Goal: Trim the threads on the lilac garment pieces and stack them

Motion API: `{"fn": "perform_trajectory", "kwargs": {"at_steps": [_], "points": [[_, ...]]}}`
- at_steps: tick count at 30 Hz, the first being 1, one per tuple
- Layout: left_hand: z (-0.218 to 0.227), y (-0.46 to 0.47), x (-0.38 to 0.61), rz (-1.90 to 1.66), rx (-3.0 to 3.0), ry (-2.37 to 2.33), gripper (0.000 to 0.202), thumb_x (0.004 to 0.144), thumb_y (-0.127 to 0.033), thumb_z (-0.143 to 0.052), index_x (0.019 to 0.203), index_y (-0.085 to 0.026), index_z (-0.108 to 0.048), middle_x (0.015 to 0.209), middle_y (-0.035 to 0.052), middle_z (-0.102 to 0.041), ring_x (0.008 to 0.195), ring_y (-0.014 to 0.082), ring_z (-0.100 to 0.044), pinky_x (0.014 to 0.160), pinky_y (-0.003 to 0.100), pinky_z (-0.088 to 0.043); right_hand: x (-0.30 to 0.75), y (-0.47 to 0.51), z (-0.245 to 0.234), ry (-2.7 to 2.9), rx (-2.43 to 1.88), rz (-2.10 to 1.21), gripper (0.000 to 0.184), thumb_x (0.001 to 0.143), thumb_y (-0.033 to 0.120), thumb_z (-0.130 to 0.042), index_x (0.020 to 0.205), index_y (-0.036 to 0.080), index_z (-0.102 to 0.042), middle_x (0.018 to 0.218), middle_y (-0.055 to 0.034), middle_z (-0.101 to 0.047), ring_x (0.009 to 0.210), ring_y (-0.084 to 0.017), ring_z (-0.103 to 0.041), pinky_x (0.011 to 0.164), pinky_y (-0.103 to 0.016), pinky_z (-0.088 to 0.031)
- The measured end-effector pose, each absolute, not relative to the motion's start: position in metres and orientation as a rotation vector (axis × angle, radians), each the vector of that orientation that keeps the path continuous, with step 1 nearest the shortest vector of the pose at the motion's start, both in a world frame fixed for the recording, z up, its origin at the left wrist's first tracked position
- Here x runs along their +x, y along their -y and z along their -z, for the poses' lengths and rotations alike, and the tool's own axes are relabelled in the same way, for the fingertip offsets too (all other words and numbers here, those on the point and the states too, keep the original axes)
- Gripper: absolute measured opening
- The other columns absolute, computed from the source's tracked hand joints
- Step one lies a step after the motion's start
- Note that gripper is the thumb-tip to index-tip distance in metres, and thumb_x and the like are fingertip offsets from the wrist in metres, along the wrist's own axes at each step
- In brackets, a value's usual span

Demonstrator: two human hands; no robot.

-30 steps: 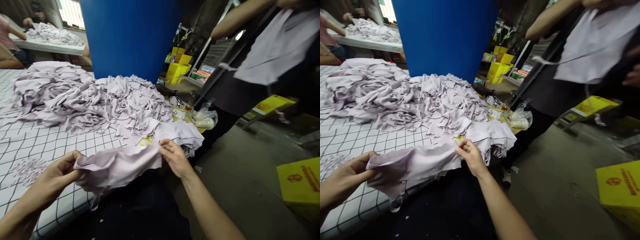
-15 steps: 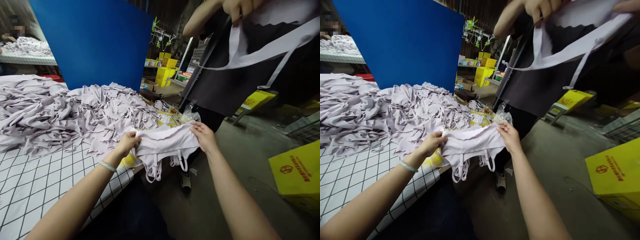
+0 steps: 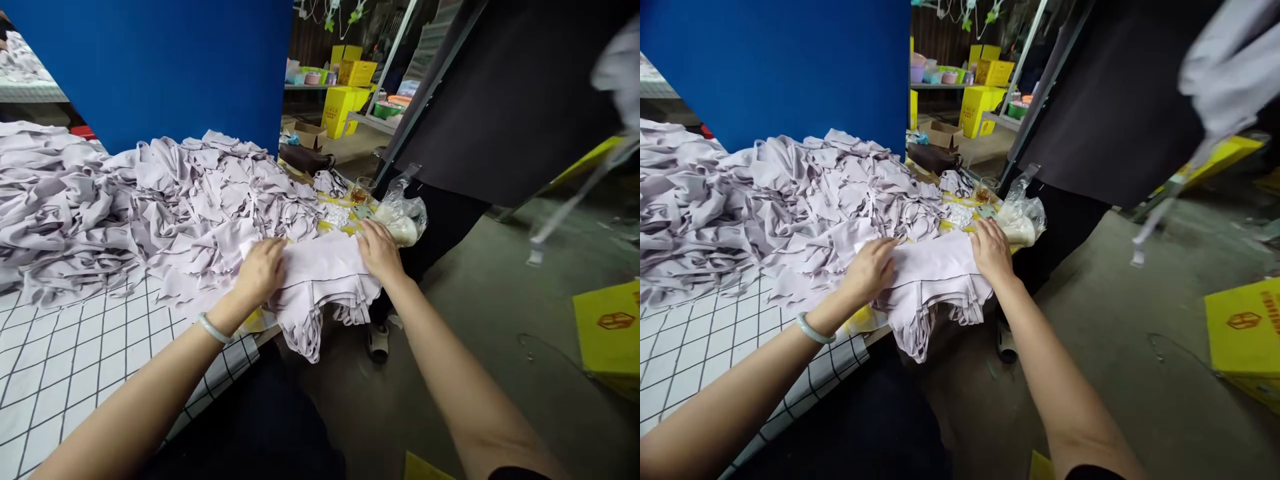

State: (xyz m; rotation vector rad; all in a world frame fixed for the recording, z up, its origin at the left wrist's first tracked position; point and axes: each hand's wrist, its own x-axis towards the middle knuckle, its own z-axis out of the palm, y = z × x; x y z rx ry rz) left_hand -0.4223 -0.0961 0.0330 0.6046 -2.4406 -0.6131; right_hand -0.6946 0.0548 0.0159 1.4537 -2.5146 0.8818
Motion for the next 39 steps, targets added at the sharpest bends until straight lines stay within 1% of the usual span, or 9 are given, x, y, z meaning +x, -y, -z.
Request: {"fn": "perform_trajectory", "kwargs": {"at_steps": [6, 11, 15, 18, 21, 25, 31, 35, 39], "points": [[-0.010, 0.076, -0.428, 0.398, 0.632, 2.828, 0.056, 0.100, -0.045, -0.042, 0.146, -0.014, -0.043, 0.157, 0.0158, -0.038, 0.147, 0.0366, -0.029, 0.120, 0.061, -0.021, -0.696, -0.051, 0.018, 2.798, 1.747, -0.399, 0.065, 0.098, 0.053, -0.026, 0.153, 0.020, -0.037, 0.163, -0.0063, -0.030, 0.154, -0.030, -0.012, 0.123, -0.050, -0.020], [-0.011, 0.086, -0.383, 0.391, 0.628, 2.526, 0.042, 0.098, -0.036, -0.047, 0.134, -0.016, -0.053, 0.145, 0.0172, -0.051, 0.138, 0.0330, -0.042, 0.114, 0.057, -0.032, -0.703, -0.049, 0.011, 2.808, 1.710, -0.259, 0.065, 0.096, 0.052, -0.035, 0.152, 0.019, -0.038, 0.162, -0.0110, -0.031, 0.152, -0.036, -0.018, 0.119, -0.061, -0.020], [-0.019, 0.133, -0.340, 0.328, 0.834, 2.204, 0.025, 0.090, -0.018, -0.046, 0.110, -0.015, -0.062, 0.110, 0.0145, -0.064, 0.108, 0.0265, -0.057, 0.096, 0.044, -0.047, -0.655, -0.026, -0.035, 2.443, 1.669, -0.483, 0.057, 0.090, 0.040, -0.054, 0.140, 0.014, -0.052, 0.148, -0.0193, -0.051, 0.141, -0.041, -0.037, 0.113, -0.063, -0.029], [-0.026, 0.180, -0.346, 0.212, 0.988, 2.322, 0.031, 0.090, -0.021, -0.047, 0.116, -0.014, -0.061, 0.121, 0.0174, -0.060, 0.115, 0.0313, -0.053, 0.098, 0.047, -0.042, -0.594, 0.016, -0.068, 2.265, 1.864, -0.713, 0.034, 0.091, 0.033, -0.055, 0.119, 0.017, -0.066, 0.119, -0.0145, -0.069, 0.114, -0.031, -0.060, 0.103, -0.048, -0.043], [-0.034, 0.211, -0.372, 0.130, 1.081, 2.567, 0.042, 0.085, -0.031, -0.057, 0.123, -0.013, -0.059, 0.125, 0.0196, -0.060, 0.121, 0.0387, -0.047, 0.098, 0.052, -0.037, -0.556, 0.056, -0.084, 2.372, 2.125, -0.584, 0.028, 0.090, 0.035, -0.061, 0.112, 0.018, -0.069, 0.115, -0.0101, -0.071, 0.111, -0.028, -0.061, 0.100, -0.043, -0.045], [-0.043, 0.223, -0.390, 0.038, 0.959, 2.702, 0.028, 0.085, -0.028, -0.052, 0.104, -0.015, -0.069, 0.110, 0.0169, -0.065, 0.112, 0.0369, -0.052, 0.093, 0.050, -0.036, -0.552, 0.059, -0.093, 2.462, 2.075, -0.426, 0.030, 0.088, 0.033, -0.066, 0.114, 0.018, -0.068, 0.120, -0.0112, -0.069, 0.116, -0.031, -0.058, 0.102, -0.049, -0.041], [-0.045, 0.229, -0.389, 0.048, 0.761, 2.567, 0.025, 0.087, -0.025, -0.047, 0.086, -0.014, -0.069, 0.101, 0.0173, -0.065, 0.104, 0.0337, -0.056, 0.089, 0.046, -0.041, -0.471, 0.006, -0.074, 2.074, 1.980, -0.842, 0.021, 0.096, 0.018, -0.048, 0.101, 0.016, -0.069, 0.105, -0.0096, -0.070, 0.103, -0.024, -0.059, 0.096, -0.043, -0.043], [-0.037, 0.231, -0.398, 0.137, 0.811, 2.657, 0.021, 0.080, -0.026, -0.058, 0.094, -0.014, -0.067, 0.095, 0.0164, -0.067, 0.094, 0.0331, -0.060, 0.084, 0.043, -0.045, -0.392, -0.008, -0.042, 1.831, 2.271, -0.917, 0.020, 0.096, 0.026, -0.052, 0.102, 0.015, -0.068, 0.102, -0.0062, -0.072, 0.102, -0.022, -0.059, 0.098, -0.039, -0.043], [-0.036, 0.229, -0.401, 0.242, 0.866, 2.668, 0.013, 0.077, -0.021, -0.056, 0.084, -0.016, -0.066, 0.088, 0.0141, -0.068, 0.088, 0.0310, -0.063, 0.080, 0.040, -0.046, -0.384, -0.021, -0.029, 1.915, 2.251, -1.061, 0.017, 0.095, 0.026, -0.055, 0.098, 0.016, -0.069, 0.096, -0.0065, -0.074, 0.099, -0.021, -0.061, 0.097, -0.039, -0.046]]}}
